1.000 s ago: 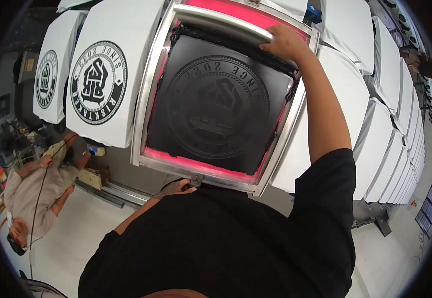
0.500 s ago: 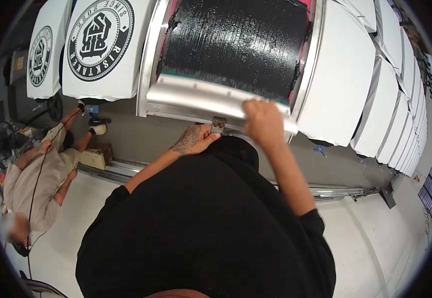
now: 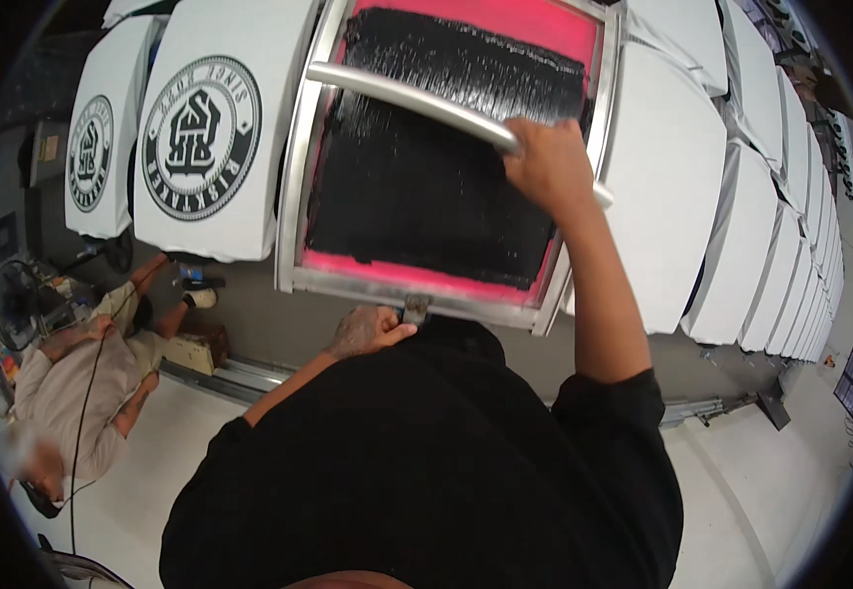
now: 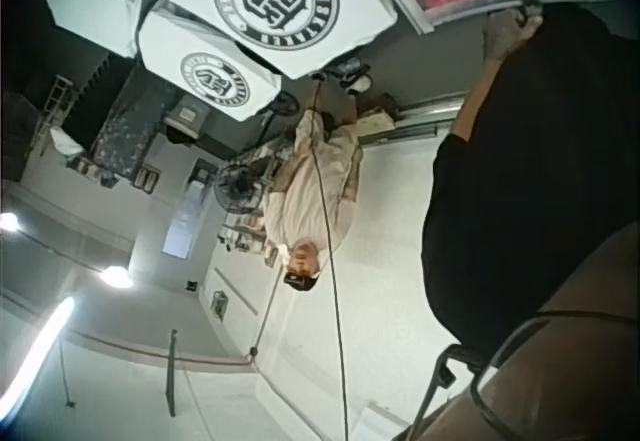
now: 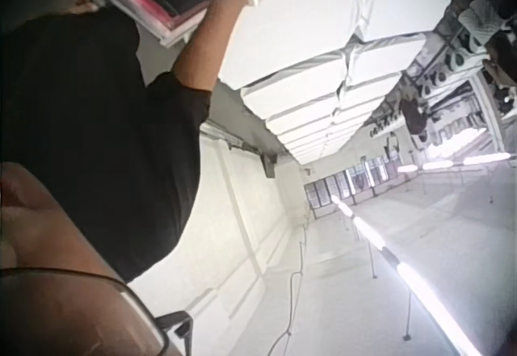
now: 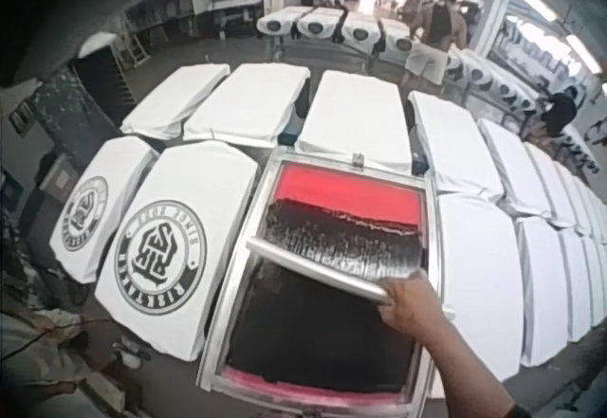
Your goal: The recorder is applying black ink to a screen and printing a logo onto t-shirts using a squeegee.
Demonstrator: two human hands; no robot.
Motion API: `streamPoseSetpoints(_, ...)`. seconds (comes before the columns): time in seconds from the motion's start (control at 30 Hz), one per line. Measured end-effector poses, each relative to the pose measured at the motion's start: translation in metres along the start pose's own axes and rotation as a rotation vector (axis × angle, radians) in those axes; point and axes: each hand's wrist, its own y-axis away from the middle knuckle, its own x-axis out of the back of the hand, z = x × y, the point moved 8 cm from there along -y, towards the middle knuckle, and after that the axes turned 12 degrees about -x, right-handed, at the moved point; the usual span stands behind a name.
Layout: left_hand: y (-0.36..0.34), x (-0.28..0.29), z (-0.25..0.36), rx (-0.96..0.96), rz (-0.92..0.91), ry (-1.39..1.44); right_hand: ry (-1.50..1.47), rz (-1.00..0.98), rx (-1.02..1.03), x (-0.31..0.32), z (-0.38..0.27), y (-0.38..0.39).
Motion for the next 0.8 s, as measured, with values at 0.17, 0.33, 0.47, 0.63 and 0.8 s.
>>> streamPoseSetpoints(0.17,-0.026,0.109,0.067,-0.027,0.282,-0.102,0.147,0.053,0.068,0.0,0.03,-0.113)
streamPoseSetpoints(0.33,-0.086,0.237,0.144,-0.362,0.725,-0.573,0.126,0.297,0.143,-0.042,0.016,-0.078)
streamPoseSetpoints(0.47,-0.114,0.269,0.191,-0.545,0.747,-1.243,0.026,0.129,0.142,-0.023,0.01,-0.022)
streamPoseSetpoints(0.63,-0.092,0.249,0.165,-0.701,0.468,-1.149,-0.047,-0.026,0.06,-0.005,0.011,0.071)
streamPoseSetpoints(0.8,-0.009,0.209,0.116,-0.568,0.471,-0.98,0.11,-0.055,-0.268,-0.007,0.059,0.165)
